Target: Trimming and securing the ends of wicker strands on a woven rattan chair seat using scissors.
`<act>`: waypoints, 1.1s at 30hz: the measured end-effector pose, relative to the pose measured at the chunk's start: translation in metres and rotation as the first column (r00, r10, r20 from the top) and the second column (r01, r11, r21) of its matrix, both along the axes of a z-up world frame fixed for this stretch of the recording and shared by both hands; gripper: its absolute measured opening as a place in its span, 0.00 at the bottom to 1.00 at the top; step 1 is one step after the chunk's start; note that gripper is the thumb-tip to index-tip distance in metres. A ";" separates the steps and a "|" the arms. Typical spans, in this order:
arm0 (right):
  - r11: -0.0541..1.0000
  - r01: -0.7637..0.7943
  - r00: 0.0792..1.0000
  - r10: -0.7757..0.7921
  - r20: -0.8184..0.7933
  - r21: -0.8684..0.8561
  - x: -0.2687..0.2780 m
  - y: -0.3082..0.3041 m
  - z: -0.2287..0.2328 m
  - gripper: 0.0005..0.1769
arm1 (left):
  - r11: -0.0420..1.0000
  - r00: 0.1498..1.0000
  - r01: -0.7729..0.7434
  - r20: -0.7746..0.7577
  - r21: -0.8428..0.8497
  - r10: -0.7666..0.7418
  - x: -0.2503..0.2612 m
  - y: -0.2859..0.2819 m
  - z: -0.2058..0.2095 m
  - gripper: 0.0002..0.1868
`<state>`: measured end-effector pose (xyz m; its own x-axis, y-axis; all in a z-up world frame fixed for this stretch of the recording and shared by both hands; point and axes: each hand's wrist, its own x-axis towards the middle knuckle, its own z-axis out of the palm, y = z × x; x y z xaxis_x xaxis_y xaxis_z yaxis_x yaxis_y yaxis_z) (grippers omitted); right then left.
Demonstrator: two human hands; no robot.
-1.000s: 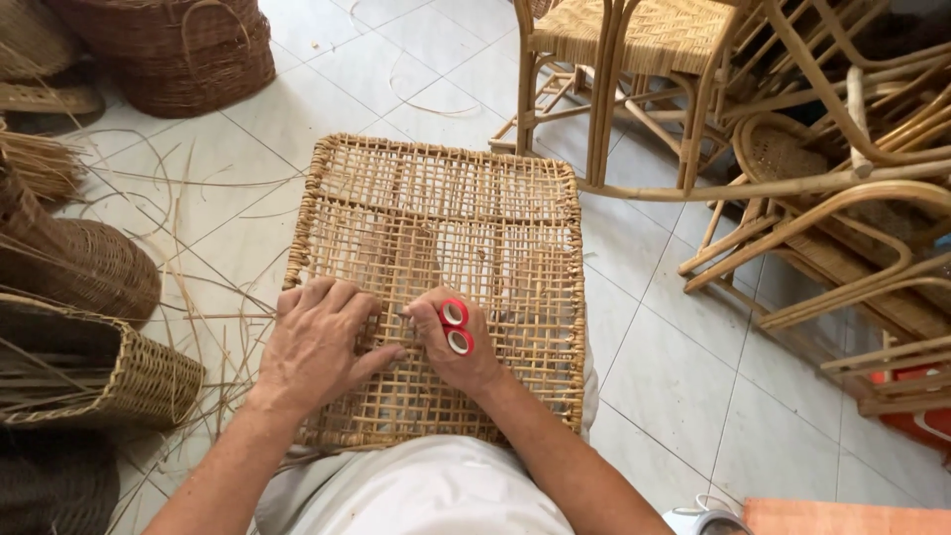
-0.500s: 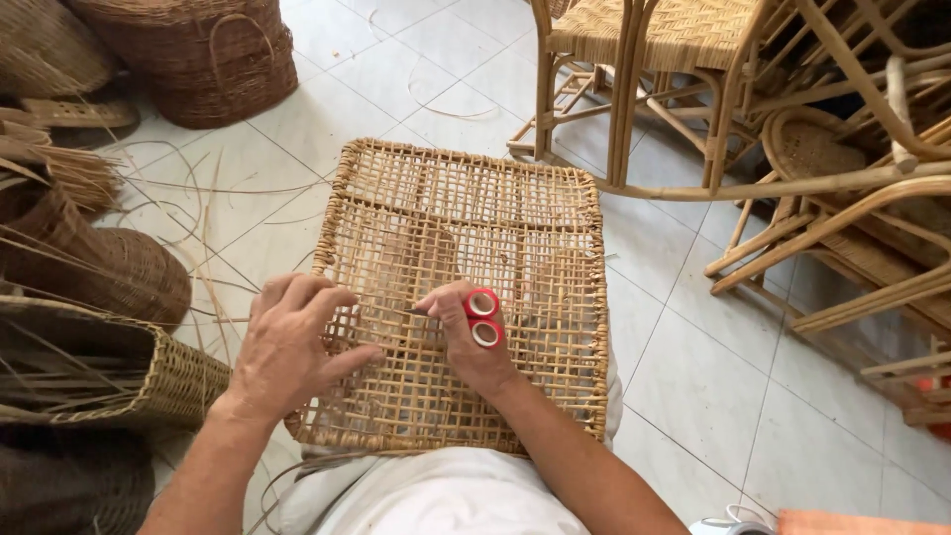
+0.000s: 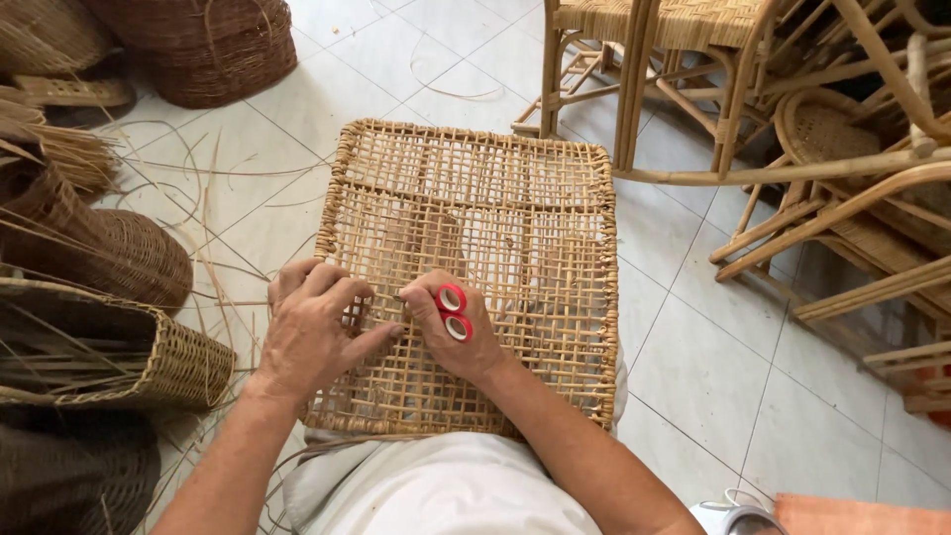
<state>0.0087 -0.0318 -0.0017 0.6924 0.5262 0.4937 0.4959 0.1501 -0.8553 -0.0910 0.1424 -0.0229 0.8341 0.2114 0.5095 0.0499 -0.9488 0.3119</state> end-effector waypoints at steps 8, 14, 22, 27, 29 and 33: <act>1.000 -0.007 1.000 0.007 -0.007 -0.014 0.004 0.002 -0.010 0.12 | 1.000 0.998 -0.003 0.066 -0.014 0.004 0.004 0.001 -0.006 0.25; 1.000 -0.007 1.000 0.007 -0.001 -0.013 0.006 0.001 -0.008 0.11 | 0.996 0.995 0.007 0.097 -0.093 0.002 0.003 0.002 -0.002 0.27; 0.994 -0.021 0.999 0.025 -0.041 0.103 0.004 0.016 -0.013 0.11 | 0.917 0.997 -0.029 0.055 -0.398 0.055 -0.003 0.006 0.011 0.37; 0.996 -0.033 0.999 0.033 -0.003 0.084 0.004 0.033 -0.022 0.10 | 0.957 1.000 -0.012 -0.005 -0.289 0.011 -0.013 0.013 0.020 0.31; 0.997 -0.027 1.000 0.026 0.015 0.075 0.004 0.034 -0.019 0.10 | 0.964 1.000 -0.017 -0.030 -0.264 0.010 -0.011 0.013 0.021 0.30; 0.997 -0.066 0.990 0.070 -0.120 0.040 -0.001 0.032 -0.011 0.11 | 0.972 0.998 -0.016 -0.065 -0.236 0.001 -0.008 0.014 0.015 0.29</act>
